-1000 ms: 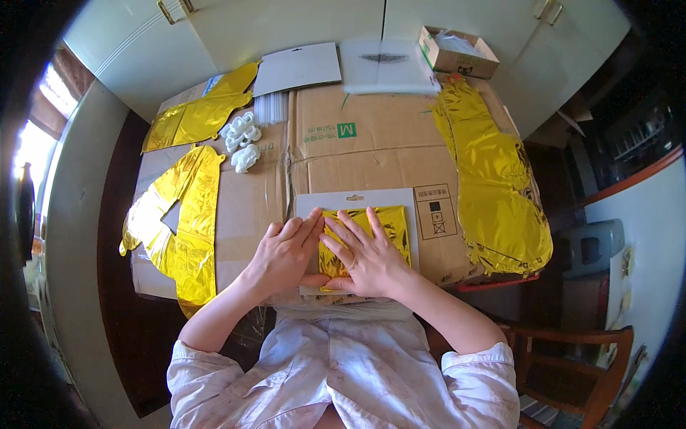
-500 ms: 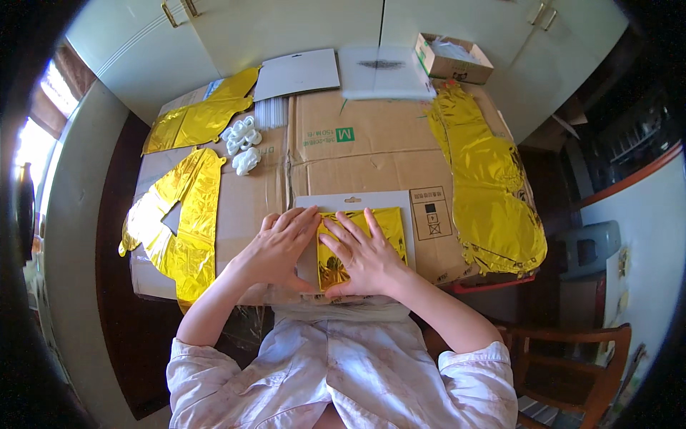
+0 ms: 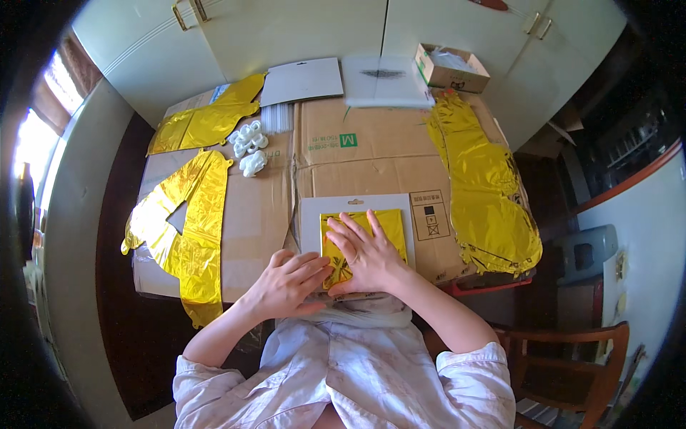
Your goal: Packaging gold foil sheets into envelopes and attaching them to cardboard backings.
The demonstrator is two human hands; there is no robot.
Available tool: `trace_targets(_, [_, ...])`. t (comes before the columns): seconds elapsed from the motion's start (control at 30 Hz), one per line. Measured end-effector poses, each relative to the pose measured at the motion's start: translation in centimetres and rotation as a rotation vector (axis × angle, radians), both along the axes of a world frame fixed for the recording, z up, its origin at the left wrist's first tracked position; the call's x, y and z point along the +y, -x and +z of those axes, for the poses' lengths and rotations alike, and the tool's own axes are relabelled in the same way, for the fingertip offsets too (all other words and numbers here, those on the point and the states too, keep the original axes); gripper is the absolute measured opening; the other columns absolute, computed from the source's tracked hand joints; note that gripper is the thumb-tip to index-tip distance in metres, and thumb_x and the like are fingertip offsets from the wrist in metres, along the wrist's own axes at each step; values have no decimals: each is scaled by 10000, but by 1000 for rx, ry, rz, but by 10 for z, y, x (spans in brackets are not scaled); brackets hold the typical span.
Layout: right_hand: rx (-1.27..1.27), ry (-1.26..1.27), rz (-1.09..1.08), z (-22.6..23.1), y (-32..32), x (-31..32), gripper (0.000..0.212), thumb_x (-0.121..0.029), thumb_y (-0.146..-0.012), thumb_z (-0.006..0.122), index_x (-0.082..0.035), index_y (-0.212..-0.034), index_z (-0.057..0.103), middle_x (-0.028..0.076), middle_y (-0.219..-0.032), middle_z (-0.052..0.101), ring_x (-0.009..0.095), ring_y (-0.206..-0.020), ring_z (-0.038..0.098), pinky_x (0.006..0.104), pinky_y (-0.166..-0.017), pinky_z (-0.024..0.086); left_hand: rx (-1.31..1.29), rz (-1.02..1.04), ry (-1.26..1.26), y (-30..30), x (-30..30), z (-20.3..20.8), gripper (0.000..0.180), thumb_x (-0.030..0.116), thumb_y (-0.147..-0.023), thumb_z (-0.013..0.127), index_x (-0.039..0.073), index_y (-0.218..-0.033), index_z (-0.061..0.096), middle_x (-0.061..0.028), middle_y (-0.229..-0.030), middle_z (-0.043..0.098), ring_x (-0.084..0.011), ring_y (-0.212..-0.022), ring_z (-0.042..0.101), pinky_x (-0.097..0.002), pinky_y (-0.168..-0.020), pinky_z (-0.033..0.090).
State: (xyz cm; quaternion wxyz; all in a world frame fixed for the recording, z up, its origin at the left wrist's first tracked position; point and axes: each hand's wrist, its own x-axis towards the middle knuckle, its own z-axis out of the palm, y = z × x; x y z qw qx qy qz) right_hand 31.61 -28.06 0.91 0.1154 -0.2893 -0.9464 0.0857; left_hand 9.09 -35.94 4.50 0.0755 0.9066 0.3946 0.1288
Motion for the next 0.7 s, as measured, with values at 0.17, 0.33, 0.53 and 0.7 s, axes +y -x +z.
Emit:
trace_targets(0.17, [-15,6,0,3,0,1,1121,-818,-667,595,-73,-1438,269,110,-1528,321,304,-1443,255,613,-1160,103,66,74,51,18,-13,-1,594,473,-749,727,167,-1244,613,-55,-1341,515,-228,-1268,465,-464,-995,366])
trace_targets(0.33, [-9,6,-4,0,0,-1,1113,-827,-674,576,-80,-1442,273,104,-1534,310,300,-1446,243,612,-1163,94,72,33,61,20,-15,-4,601,494,-753,717,212,-1270,598,-58,-1383,481,-232,-1291,442,-473,-1008,358])
trace_targets(0.53, [-42,-7,-4,2,0,-1,1086,-823,-677,578,-114,-1452,301,102,-1540,297,294,-1449,232,614,-1162,94,163,-18,40,25,-11,3,606,527,-737,711,350,-1299,571,-29,-1400,464,-236,-1284,435,-473,-1009,372])
trace_targets(0.7, [-54,-3,-4,2,0,-1,1076,-823,-680,574,-125,-1456,310,100,-1545,288,292,-1453,223,619,-1159,91,271,-104,7,31,0,8,670,551,-707,718,425,-1335,521,8,-1356,467,-223,-1247,441,-446,-1007,387])
